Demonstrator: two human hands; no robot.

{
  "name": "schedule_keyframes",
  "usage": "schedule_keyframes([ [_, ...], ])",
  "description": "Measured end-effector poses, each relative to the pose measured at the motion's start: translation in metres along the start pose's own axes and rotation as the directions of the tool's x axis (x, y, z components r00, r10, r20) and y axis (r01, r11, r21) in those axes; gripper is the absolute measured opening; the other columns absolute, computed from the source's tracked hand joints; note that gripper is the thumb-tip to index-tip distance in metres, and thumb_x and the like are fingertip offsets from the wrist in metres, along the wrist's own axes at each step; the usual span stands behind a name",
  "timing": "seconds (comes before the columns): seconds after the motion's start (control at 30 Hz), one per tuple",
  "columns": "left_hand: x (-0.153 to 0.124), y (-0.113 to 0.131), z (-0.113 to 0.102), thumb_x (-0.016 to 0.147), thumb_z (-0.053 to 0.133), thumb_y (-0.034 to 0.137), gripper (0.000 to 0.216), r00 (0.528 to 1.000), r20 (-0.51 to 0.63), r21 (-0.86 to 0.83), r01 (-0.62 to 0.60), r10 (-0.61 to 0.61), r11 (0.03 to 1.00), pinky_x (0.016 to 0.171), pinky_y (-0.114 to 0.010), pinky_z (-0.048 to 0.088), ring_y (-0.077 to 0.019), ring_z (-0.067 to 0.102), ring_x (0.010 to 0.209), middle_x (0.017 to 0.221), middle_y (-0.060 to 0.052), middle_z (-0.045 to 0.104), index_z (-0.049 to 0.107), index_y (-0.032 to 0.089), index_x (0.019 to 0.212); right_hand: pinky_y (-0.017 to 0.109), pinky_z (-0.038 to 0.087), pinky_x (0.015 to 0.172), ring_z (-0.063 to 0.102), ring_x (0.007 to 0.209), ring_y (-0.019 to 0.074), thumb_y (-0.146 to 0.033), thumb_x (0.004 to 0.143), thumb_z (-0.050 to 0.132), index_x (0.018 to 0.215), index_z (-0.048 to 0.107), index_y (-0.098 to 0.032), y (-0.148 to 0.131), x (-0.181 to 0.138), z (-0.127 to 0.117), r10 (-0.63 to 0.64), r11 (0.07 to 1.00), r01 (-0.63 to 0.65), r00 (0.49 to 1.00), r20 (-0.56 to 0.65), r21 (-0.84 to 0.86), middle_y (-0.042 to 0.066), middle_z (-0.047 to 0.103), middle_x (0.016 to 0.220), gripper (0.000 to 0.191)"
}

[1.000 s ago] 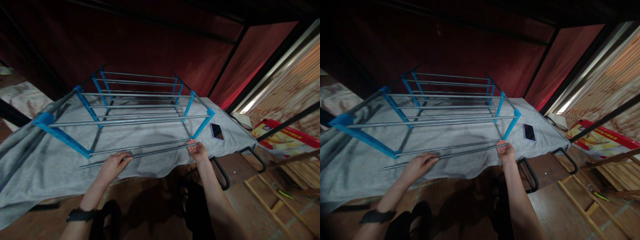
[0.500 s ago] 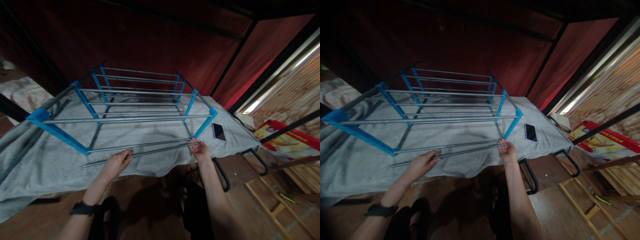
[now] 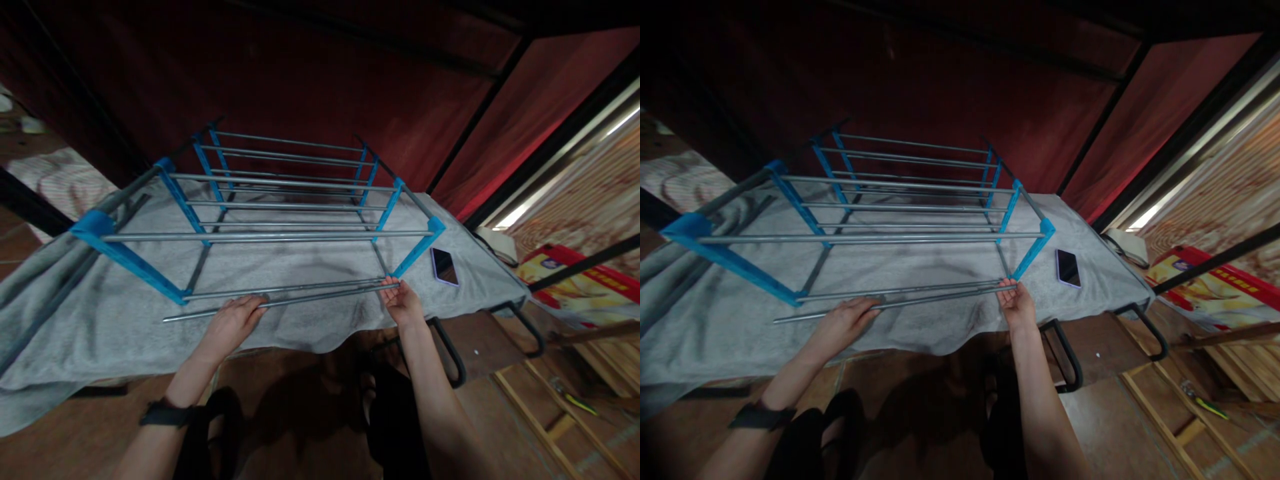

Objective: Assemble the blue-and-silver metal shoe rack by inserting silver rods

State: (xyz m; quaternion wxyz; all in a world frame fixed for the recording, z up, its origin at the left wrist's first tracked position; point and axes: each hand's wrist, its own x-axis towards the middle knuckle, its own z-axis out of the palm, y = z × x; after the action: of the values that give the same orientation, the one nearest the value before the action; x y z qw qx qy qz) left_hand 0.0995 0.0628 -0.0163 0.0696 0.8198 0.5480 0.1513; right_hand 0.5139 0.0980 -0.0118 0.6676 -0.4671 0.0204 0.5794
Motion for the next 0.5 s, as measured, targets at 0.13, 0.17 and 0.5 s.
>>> schedule_keyframes([
  [0.13,-0.0002,-0.0016,-0.0019,0.098,0.037,0.049,0.041,0.999,-0.04,0.005,0.019,-0.019,1.0,0.091,-0.04,0.049,-0.0271,0.068,0.1,0.109,-0.009,0.074,0.065,0.022,0.111,0.024,0.061,0.068,0.07,0.067,0.01,-0.02,0.099,0.04,0.083,0.06,-0.02,0.0008,-0.0005,0.0018,-0.011,1.0,0.011,1.0,0.02,-0.001,-0.002,0.071,0.074,0.026],
  [0.17,-0.0002,-0.0018,-0.0022,0.098,0.037,0.05,0.041,0.999,-0.042,0.008,0.023,-0.022,1.0,0.091,-0.04,0.049,-0.0269,0.068,0.1,0.108,-0.009,0.073,0.064,0.022,0.11,0.024,0.061,0.068,0.07,0.067,0.0097,-0.019,0.099,0.042,0.083,0.06,-0.02,0.0011,-0.0006,0.0022,-0.018,1.0,0.018,1.0,0.022,-0.004,-0.002,0.071,0.073,0.025],
  [0.5,0.0004,-0.001,-0.0013,0.099,0.035,0.049,0.039,0.999,-0.032,0.039,0.034,-0.032,0.999,0.093,-0.039,0.048,-0.0262,0.067,0.101,0.107,-0.009,0.073,0.063,0.023,0.107,0.023,0.061,0.073,0.071,0.072,0.01,-0.011,0.092,0.058,0.086,0.063,-0.018,0.0042,-0.0033,0.0047,-0.103,0.994,0.107,0.989,0.109,-0.037,0.0,0.073,0.079,0.01],
])
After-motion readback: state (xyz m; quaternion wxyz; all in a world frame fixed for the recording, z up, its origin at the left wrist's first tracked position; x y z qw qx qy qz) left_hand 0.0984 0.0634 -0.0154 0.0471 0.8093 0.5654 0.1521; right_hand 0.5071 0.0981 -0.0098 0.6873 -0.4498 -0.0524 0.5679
